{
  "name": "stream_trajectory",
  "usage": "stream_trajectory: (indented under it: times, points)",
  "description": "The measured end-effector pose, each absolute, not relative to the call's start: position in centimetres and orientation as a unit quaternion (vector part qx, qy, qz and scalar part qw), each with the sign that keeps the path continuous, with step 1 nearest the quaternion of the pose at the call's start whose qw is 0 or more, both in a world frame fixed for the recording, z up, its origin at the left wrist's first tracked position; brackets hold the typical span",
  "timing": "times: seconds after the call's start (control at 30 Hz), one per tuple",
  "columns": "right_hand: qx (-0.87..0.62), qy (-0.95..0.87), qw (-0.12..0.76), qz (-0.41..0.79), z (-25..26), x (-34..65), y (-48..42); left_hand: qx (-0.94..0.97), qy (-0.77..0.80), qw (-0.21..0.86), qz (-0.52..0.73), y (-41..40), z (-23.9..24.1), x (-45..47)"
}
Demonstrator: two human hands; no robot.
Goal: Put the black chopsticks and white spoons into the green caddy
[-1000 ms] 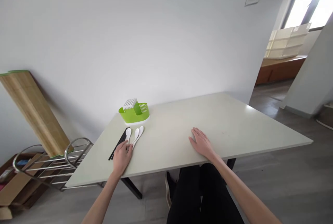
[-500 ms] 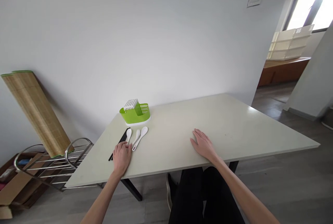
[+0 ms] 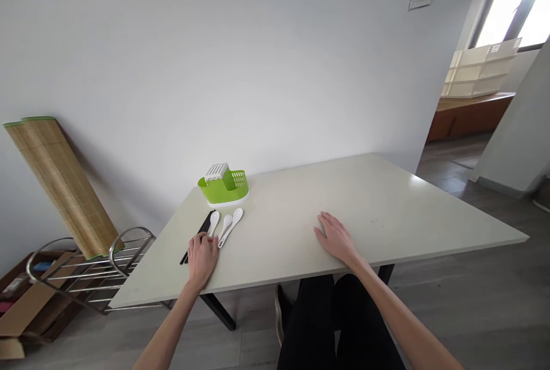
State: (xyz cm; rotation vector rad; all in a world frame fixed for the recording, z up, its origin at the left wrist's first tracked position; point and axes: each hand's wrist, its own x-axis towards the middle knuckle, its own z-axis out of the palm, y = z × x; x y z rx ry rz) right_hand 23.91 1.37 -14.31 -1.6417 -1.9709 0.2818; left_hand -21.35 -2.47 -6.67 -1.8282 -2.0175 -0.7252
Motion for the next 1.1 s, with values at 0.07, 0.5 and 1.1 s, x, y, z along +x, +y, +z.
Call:
stream_trajectory:
  times: [0.07,0.5,1.1]
  points:
    - [-0.613,-0.733,0.276,0.103,-14.2,23.9,1.3,-0.642,-0.705,0.159,-0.256,-2.5,-6.7,-21.3]
    - [-0.614,-0.733,0.271,0.111,-14.0,23.9,1.1,-0.688,-0.652,0.169,-0.271,-3.2,-5.7,-20.2]
    - [-0.611,-0.733,0.277,0.110,-13.9,24.1,1.0,-0.714,-0.629,0.195,-0.236,-3.8,-5.3,-19.2]
